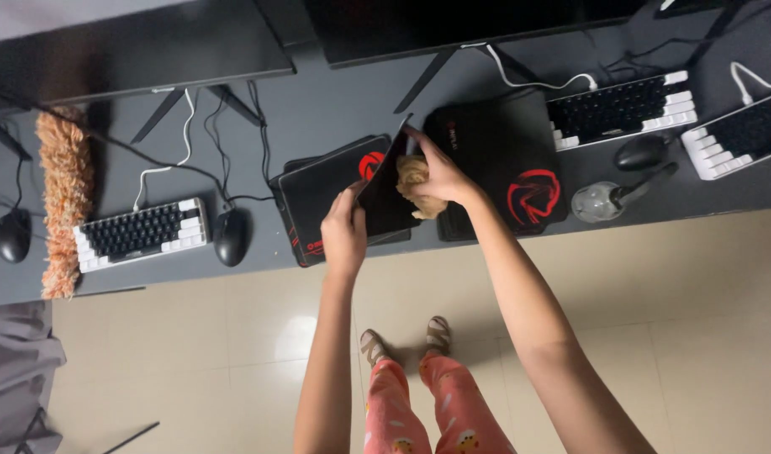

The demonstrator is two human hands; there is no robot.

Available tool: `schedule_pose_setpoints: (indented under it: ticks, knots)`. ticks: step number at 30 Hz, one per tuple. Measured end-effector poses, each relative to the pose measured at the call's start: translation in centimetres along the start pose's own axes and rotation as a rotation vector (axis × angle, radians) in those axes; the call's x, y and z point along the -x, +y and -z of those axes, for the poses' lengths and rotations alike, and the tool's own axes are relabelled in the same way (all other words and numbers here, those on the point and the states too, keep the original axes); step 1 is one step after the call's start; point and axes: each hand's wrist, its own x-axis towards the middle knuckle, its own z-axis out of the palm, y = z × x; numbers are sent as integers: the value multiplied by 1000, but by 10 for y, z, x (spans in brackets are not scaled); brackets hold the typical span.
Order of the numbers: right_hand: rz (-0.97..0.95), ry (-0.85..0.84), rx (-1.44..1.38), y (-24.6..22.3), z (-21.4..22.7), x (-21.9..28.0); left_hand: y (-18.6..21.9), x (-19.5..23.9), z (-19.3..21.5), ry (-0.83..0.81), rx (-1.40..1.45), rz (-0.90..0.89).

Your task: The person wipes several black mousepads on a desk using a beige cloth. They lift and turn the mousepads to clean different sides and areas, moving them around the desk surface while wiping.

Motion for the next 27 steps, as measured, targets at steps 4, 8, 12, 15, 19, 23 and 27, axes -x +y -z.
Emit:
schedule_pose_setpoints:
  ticks: [4, 8, 12, 15, 19, 23, 27]
  knots:
    - [-52, -50, -190, -11, 42, 33, 37, -17, 23, -135, 36, -21]
    - [163, 82, -275, -21, 84, 71, 65, -33, 32, -290, 46, -215]
    - [-148, -24, -168, -24, 122, 111, 81, -52, 15, -349, 178, -53]
    - [-392, 216, -78, -20, 139, 127, 67, -70, -30, -211, 308, -41]
    - [-553, 419, -125, 65, 139, 128, -40, -58, -145, -78, 840, 148]
    - [-615, 613, 341, 157, 126, 123, -132, -5, -252, -213, 287, 337]
    - [-642, 655, 359, 159, 112, 128, -118, 28, -260, -252, 157, 246]
